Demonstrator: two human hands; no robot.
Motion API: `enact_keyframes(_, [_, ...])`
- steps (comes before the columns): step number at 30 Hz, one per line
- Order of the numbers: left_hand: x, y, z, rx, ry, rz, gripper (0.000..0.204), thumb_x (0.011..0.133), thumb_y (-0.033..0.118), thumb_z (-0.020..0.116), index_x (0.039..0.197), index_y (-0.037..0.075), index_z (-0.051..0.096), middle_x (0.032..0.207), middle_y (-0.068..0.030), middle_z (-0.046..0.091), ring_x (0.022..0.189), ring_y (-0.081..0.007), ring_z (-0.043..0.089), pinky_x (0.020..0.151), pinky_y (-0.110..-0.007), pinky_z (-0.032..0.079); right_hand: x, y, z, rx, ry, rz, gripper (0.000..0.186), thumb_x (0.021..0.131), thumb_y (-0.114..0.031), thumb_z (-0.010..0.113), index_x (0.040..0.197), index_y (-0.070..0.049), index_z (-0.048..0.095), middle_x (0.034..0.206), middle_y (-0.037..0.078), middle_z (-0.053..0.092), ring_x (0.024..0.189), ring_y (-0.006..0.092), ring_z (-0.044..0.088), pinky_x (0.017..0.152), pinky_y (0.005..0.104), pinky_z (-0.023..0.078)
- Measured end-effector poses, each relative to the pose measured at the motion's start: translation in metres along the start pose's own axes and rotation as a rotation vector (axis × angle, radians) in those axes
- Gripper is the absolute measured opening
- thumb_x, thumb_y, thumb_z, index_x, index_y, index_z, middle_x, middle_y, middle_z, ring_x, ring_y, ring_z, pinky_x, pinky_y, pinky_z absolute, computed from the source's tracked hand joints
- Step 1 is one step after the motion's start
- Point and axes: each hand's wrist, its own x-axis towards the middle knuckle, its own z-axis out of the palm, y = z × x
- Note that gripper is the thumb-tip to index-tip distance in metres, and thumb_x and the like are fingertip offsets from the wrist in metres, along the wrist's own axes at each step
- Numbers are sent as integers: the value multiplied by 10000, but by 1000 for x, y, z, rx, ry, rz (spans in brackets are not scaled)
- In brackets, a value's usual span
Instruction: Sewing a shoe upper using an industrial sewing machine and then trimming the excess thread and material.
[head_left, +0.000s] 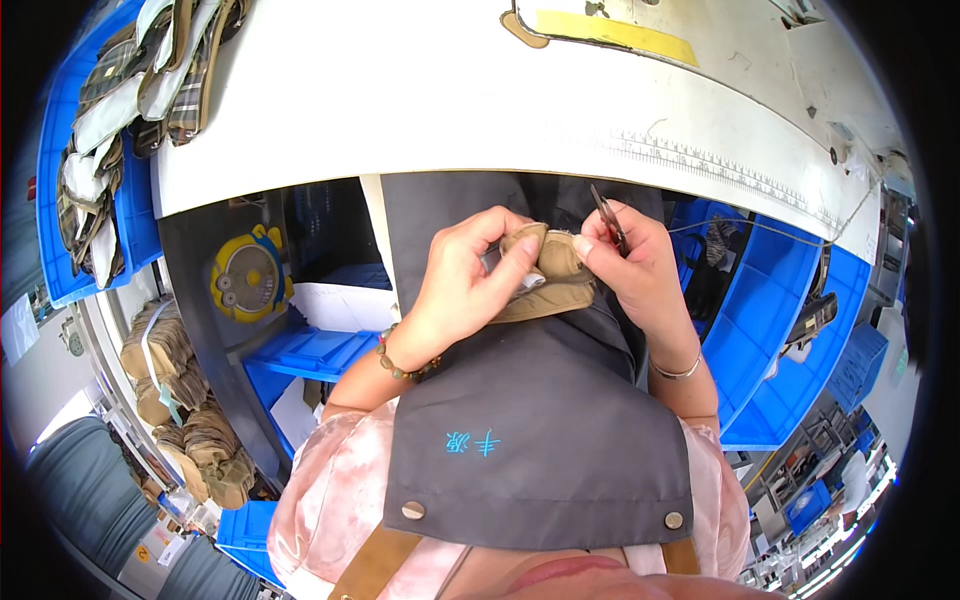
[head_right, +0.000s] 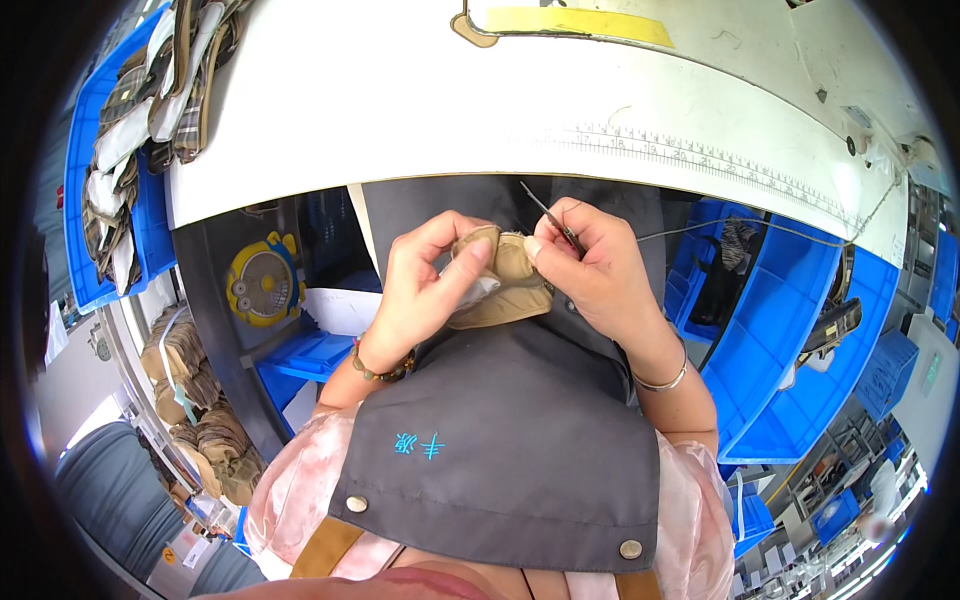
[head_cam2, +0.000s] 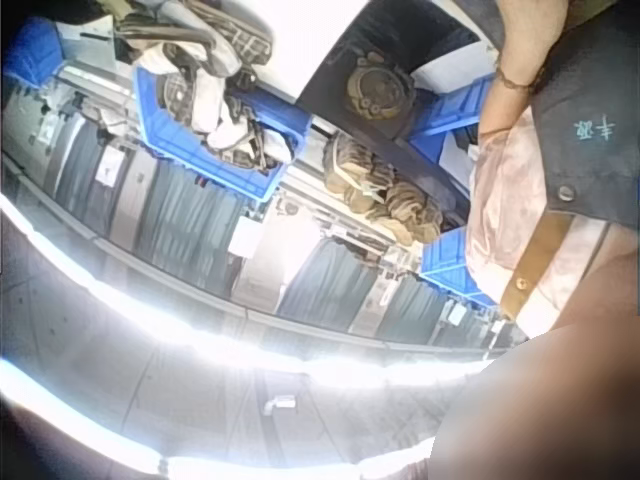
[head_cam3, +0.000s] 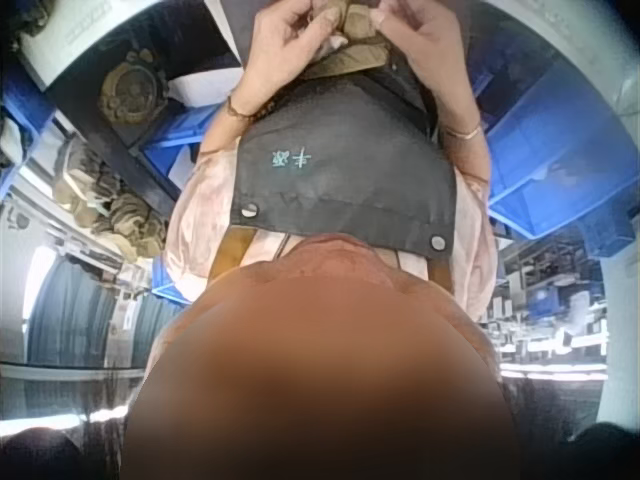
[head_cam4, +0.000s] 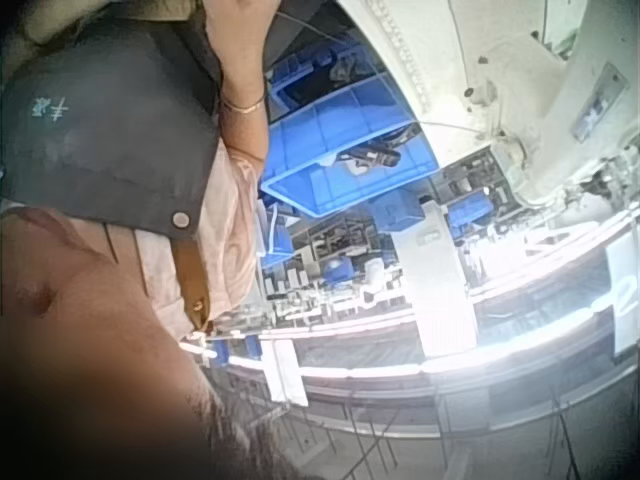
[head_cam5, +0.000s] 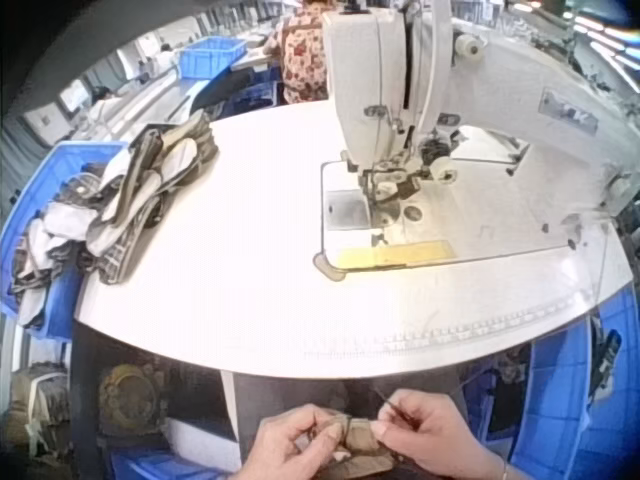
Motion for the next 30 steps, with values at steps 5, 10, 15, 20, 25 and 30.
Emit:
enact_keyframes(5, [-4,-11,6,-262,115,-160,138,1001,98,574,963,-17,640,829,-17,663,789,-50,566,706,-230,477,0,8,5,-356,173,-193,101,863,-106,701,926,-67,632,711,13,551,622,69,515,549,266,398])
enact_keyframes(10, [-6,-13,6,-226,116,-150,155,1012,111,564,977,-19,643,831,-18,664,784,-51,566,704,-231,478,-4,-21,4,-866,242,-492,262,801,-188,769,1030,-100,677,784,45,574,661,178,595,562,316,454])
enact_keyframes(15, [-4,-8,7,-170,152,-139,160,1012,113,566,995,-23,648,829,-24,666,775,-55,574,693,-235,480,-12,-29,4,-1153,219,-550,283,760,-187,771,1026,-116,706,768,5,540,649,179,570,543,301,434])
enact_keyframes(20, [-6,-5,6,-179,111,-169,190,1019,140,575,1016,-32,656,942,-38,683,849,-62,572,767,-231,483,-11,-27,6,-1258,226,-614,288,729,-161,771,1009,-121,714,763,-2,512,644,155,548,528,290,415])
enact_keyframes(25, [-5,-8,9,-137,124,-132,185,1017,132,578,1022,-35,656,948,-39,685,852,-63,577,767,-230,485,-10,-26,9,-1281,242,-629,270,726,-153,769,986,-120,707,756,-1,503,636,151,543,525,293,414])
enact_keyframes(30, [-5,-8,12,-116,163,-87,136,983,85,593,983,-29,666,861,-73,676,776,-121,616,707,-273,492,-8,-23,10,-1277,250,-628,232,730,-141,762,951,-120,694,754,-1,502,631,151,545,521,293,414])
